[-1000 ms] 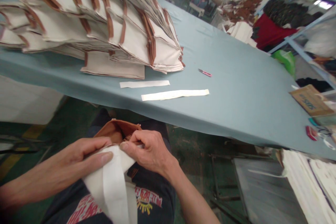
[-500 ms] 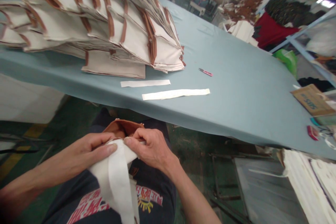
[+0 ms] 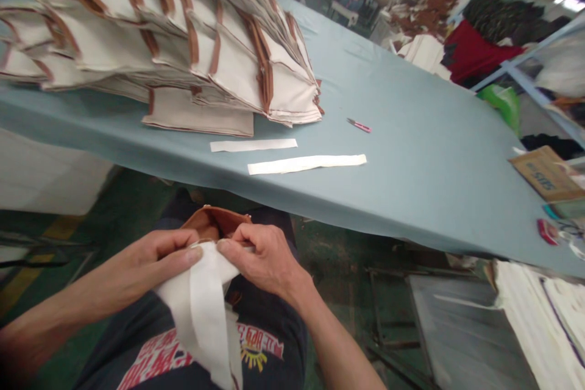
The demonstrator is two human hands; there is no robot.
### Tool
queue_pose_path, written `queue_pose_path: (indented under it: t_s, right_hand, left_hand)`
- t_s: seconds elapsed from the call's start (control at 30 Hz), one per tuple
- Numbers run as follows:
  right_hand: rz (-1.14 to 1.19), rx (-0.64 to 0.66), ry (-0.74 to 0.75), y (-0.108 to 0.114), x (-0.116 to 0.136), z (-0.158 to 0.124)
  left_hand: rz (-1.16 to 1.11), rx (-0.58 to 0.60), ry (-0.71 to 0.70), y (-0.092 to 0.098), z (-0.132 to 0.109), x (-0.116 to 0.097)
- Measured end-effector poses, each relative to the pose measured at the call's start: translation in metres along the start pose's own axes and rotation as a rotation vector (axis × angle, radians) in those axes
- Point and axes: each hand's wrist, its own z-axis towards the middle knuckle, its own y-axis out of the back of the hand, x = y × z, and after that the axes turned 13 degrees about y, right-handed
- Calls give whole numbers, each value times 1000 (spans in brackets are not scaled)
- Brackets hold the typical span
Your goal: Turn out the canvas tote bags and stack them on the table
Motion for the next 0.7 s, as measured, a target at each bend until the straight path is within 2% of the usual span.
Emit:
queue_pose_path:
  t_s: [0.23,0.43,0.53,0.7]
  right_hand:
    - [15,20,249,14,16,-1]
    - [16,56,370,21,39,1]
    - [-9,93,398,21,47,2]
    - [-34,151,329,20,46,1]
  left_hand:
    - [258,-62,-54,-2,-22,-11]
    - [411,-90,-156,-6,-35,-22]
    - [421,-80,-184,-6,-34,-24]
    - [383,-32,-145,-3,-30,-19]
